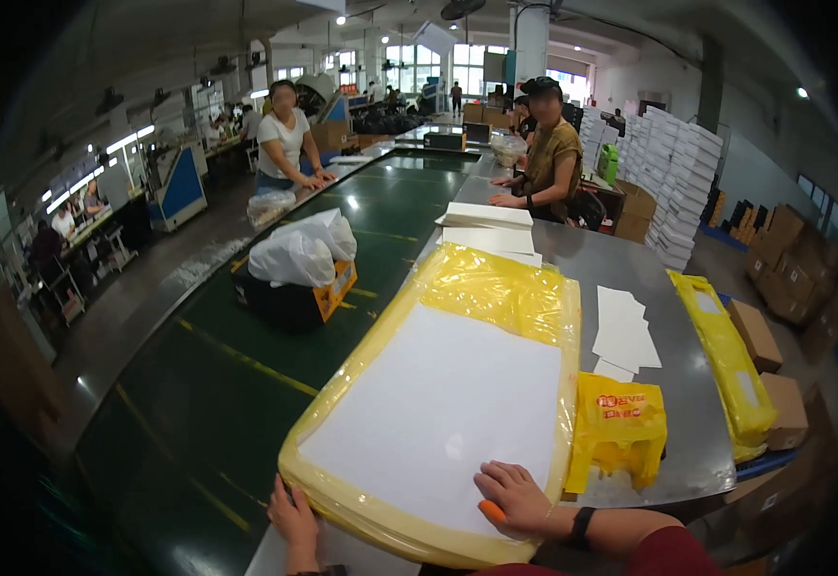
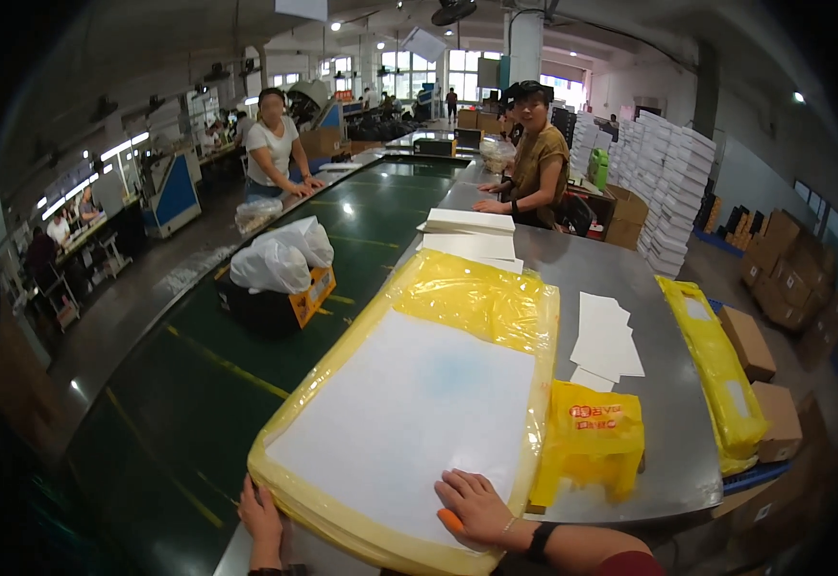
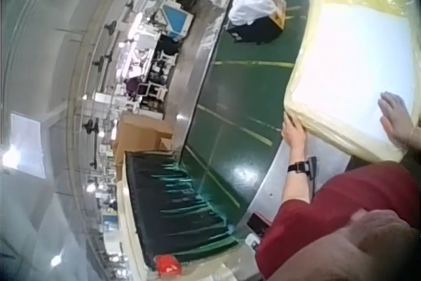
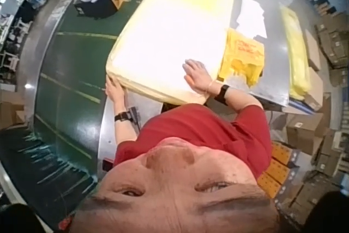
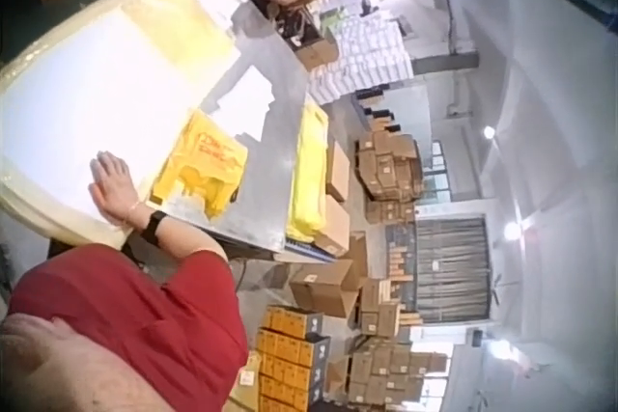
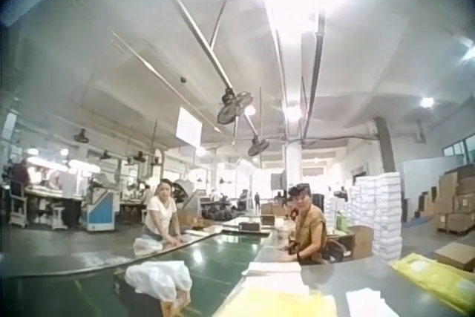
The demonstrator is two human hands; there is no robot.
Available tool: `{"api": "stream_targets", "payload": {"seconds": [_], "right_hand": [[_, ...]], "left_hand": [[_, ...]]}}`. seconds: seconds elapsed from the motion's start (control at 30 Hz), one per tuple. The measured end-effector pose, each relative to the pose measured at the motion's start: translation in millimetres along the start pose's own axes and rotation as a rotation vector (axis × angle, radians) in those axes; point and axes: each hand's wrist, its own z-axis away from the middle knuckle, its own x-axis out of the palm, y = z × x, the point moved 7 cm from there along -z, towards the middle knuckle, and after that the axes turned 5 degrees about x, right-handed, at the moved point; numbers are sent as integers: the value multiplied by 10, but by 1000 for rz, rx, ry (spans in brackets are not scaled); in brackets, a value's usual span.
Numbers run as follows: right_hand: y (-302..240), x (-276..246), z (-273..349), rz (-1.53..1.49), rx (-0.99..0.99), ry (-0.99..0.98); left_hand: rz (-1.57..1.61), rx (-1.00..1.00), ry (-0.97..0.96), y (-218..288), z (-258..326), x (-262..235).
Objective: The person is preparing and sorting large white panels, likely shoe components, on a workstation table within a factory environment.
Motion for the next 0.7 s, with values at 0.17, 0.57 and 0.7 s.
{"api": "stream_targets", "payload": {"seconds": [0.17,0.57,0.7], "right_hand": [[16,75,-9,9,-34,-38],[-38,77,27,-8,-31,-39],[-47,97,29,-4,-24,-51]], "left_hand": [[11,-5,-31,-25,-33,-4],[15,-14,-31,-10,21,-65],[4,11,-8,-60,15,-58]]}}
